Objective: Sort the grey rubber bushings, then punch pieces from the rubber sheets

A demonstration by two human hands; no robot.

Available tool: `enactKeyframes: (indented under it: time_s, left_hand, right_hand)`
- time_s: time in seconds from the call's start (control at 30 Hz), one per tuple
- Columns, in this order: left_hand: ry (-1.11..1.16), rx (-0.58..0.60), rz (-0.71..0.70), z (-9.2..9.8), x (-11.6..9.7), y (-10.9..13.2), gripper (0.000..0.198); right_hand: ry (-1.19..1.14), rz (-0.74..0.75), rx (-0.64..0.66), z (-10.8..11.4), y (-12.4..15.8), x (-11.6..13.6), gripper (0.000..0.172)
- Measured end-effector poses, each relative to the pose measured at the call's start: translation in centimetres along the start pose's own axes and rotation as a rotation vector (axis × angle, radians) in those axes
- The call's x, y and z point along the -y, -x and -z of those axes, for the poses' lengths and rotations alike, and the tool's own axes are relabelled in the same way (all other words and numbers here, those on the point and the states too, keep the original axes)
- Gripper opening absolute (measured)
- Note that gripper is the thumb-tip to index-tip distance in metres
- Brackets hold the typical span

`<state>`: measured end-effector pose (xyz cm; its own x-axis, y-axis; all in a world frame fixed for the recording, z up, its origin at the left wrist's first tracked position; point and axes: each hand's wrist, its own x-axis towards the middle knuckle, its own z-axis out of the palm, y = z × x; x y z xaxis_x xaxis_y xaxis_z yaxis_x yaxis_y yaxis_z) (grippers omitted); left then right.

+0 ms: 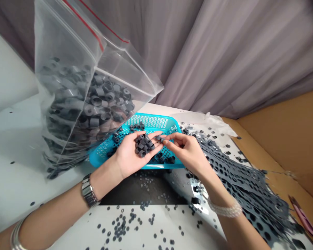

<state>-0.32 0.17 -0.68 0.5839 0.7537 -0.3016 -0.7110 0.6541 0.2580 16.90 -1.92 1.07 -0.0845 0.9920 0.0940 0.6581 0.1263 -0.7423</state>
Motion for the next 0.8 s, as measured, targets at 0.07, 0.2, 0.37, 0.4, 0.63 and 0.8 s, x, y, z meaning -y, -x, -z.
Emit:
enactKeyframes:
  time_s: [0.07, 0.2, 0.37, 0.4, 0.63, 0.8]
  left_hand:
    - [0.006, -0.008, 0.001, 0.1, 0.0, -0.1, 0.053]
    - [0.018, -0.038, -0.017, 0.0, 0.0, -0.1, 0.054]
    - [0.018, -0.051, -0.036, -0.1, 0.0, 0.0, 0.053]
    - [0.013, -0.056, -0.034, -0.1, 0.0, 0.0, 0.053]
    - [0.032, -0.097, -0.041, -0.3, 0.0, -0.1, 0.052]
    - [0.048, -0.109, -0.043, -0.2, -0.1, -0.1, 0.051]
  right_hand:
    - [-0.027, -0.009, -0.002, 0.1, -0.1, -0.3, 0.018]
    - [-0.073, 0.038, -0.005, 0.5, 0.1, 0.0, 0.022]
    - [0.063, 0.13, 0.025, 0.5, 0.7, 1.2, 0.032]
    - [0.096, 0.137, 0.016, 0.4, 0.8, 1.4, 0.032]
    - [0.174, 0.112, -0.072, 0.4, 0.4, 0.7, 0.028]
    - [0.195, 0.108, -0.069, 0.8, 0.4, 0.6, 0.027]
